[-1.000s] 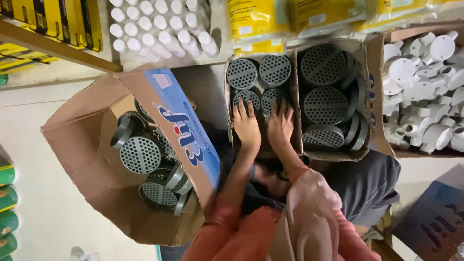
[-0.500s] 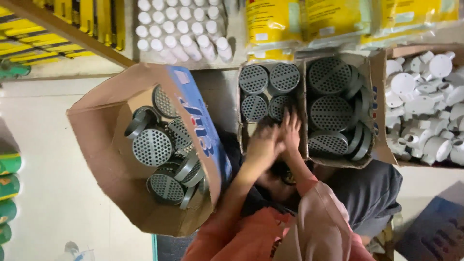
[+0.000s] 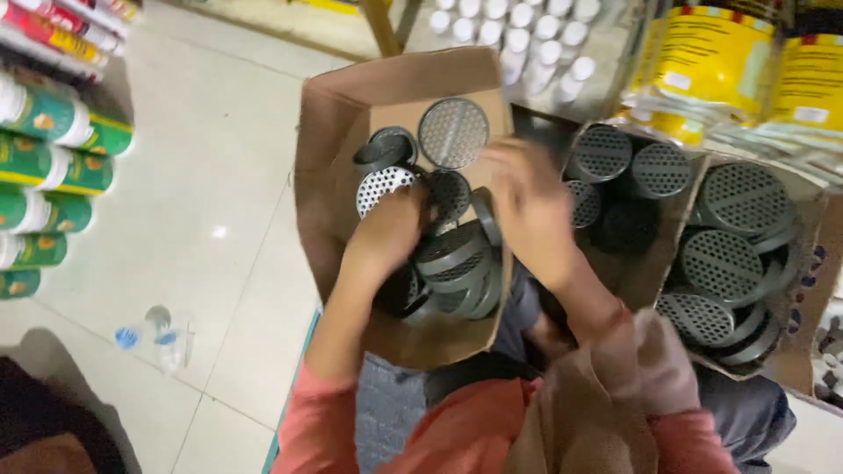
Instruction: The person sits on the floor and transfers round, perforated metal drain plugs from a large cardboard box into a smaller cardboard box. They handle the plugs one by one, arranging them neatly in the smaller box.
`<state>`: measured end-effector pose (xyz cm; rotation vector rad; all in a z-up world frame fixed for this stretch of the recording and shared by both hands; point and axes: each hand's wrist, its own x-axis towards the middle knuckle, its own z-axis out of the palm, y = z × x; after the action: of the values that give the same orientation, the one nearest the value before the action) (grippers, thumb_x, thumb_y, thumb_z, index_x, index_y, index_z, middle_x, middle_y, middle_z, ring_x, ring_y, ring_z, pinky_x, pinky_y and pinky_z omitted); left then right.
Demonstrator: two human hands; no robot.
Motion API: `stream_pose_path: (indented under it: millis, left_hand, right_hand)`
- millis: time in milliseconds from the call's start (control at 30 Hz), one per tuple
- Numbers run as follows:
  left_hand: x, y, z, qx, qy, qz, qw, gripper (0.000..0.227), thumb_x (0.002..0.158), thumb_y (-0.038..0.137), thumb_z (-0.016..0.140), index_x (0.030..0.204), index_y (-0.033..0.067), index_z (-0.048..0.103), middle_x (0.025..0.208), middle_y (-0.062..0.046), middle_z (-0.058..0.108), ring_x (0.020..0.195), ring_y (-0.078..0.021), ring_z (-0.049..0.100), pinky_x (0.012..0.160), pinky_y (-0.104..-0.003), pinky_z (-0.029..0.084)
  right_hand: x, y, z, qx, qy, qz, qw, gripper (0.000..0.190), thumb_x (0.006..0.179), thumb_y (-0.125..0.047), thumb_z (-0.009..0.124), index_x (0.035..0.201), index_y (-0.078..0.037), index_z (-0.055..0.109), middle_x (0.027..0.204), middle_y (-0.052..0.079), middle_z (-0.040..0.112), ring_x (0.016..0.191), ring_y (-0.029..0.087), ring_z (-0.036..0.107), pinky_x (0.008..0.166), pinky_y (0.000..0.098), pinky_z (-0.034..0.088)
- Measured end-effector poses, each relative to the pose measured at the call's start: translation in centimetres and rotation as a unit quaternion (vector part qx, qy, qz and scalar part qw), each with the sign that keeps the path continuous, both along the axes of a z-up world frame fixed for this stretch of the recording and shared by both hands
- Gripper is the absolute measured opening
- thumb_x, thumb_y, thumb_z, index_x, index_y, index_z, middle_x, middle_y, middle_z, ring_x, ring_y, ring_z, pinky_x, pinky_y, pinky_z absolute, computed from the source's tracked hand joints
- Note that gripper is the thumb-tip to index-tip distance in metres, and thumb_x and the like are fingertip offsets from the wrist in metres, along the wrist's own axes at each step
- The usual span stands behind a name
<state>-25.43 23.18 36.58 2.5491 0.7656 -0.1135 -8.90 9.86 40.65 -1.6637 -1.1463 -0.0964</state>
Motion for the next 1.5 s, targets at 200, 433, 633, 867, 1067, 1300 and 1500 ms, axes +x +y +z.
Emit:
stream_pose_path:
  millis: [200,433,633,867,1067,1300,1500]
  left_hand:
    - [5.0,11.5,-12.8,0.139,0.179,0.2,0.953,0.092,0.085,0.042,0.081,0.159,0.0242,0.03,0.157,-0.02,0.031,0.138,-0.0562,0.037,0.102,-0.065,0.045]
    - [6.8,9.4,-8.9,0.03,0.215,0.285,0.934,0.039,0.1,0.019,0.058,0.138,0.0083,0.062,0.155,-0.025,0.035,0.142,-0.0602,0.028,0.1,-0.081,0.028]
    - [3.4,8.5,-2.9,0.061,0.064,0.253,0.963,0.026,0.093,0.0,0.049,0.093,-0.0007,0.075,0.089,-0.022,0.073,0.092,-0.0461,0.073,0.071,-0.064,0.056]
    - [0.7,1.7,8.6,0.052,-0.4,0.165,0.9,0.025,0.109,-0.001,0.047,0.132,-0.005,0.056,0.119,-0.029,0.064,0.119,-0.0463,0.06,0.105,-0.052,0.046]
    - [0.8,-10.8,9.5,-0.062,-0.55,0.255,0.793,0.034,0.113,0.017,0.035,0.141,0.0015,0.044,0.132,-0.015,0.048,0.13,-0.0302,0.048,0.119,-0.045,0.034]
    - [12.3,-22.4,0.8,-0.293,-0.519,0.301,0.744,0.041,0.108,0.013,0.037,0.148,0.0053,0.038,0.148,-0.021,0.035,0.143,-0.0349,0.03,0.122,-0.05,0.015]
    - [21.4,-21.7,-16.3,-0.17,-0.411,0.265,0.856,0.067,0.086,-0.022,0.046,0.144,0.0126,0.051,0.126,-0.014,0.042,0.12,-0.0372,0.05,0.114,-0.048,0.033]
  right_hand:
    - [-3.8,12.5,-15.0,-0.435,-0.188,0.153,0.867,0.031,0.097,-0.008,0.044,0.116,0.001,0.067,0.103,0.022,0.073,0.099,0.047,0.068,0.07,0.0652,0.05]
    - [-7.1,13.6,-10.2,-0.718,-0.104,0.088,0.682,0.046,0.105,-0.018,0.029,0.15,-0.017,0.041,0.138,0.032,0.052,0.12,0.061,0.05,0.074,0.0832,0.034]
    - [-5.0,12.0,-12.6,-0.72,-0.145,0.153,0.661,0.06,0.101,-0.016,0.037,0.159,-0.021,0.022,0.155,0.019,0.028,0.126,0.065,0.038,0.078,0.0799,0.039]
    - [-1.5,7.5,-6.3,-0.553,-0.237,0.189,0.776,0.105,0.074,-0.032,0.078,0.155,0.008,0.025,0.154,0.028,0.03,0.132,0.058,0.038,0.099,0.0595,0.046]
    - [-0.8,-4.5,6.2,-0.169,-0.1,-0.053,0.979,0.116,0.051,-0.021,0.082,0.153,0.009,0.035,0.137,0.04,0.046,0.117,0.062,0.053,0.096,0.0638,0.046]
    - [11.1,-15.7,-16.1,-0.164,-0.008,-0.239,0.957,0.094,0.096,-0.026,0.076,0.165,0.0,0.018,0.151,0.035,0.036,0.137,0.054,0.041,0.106,0.0636,0.039]
    - [11.4,-17.7,-26.3,-0.286,-0.006,-0.305,0.908,0.084,0.085,-0.031,0.074,0.152,0.007,0.042,0.143,0.035,0.049,0.127,0.053,0.055,0.096,0.0598,0.049]
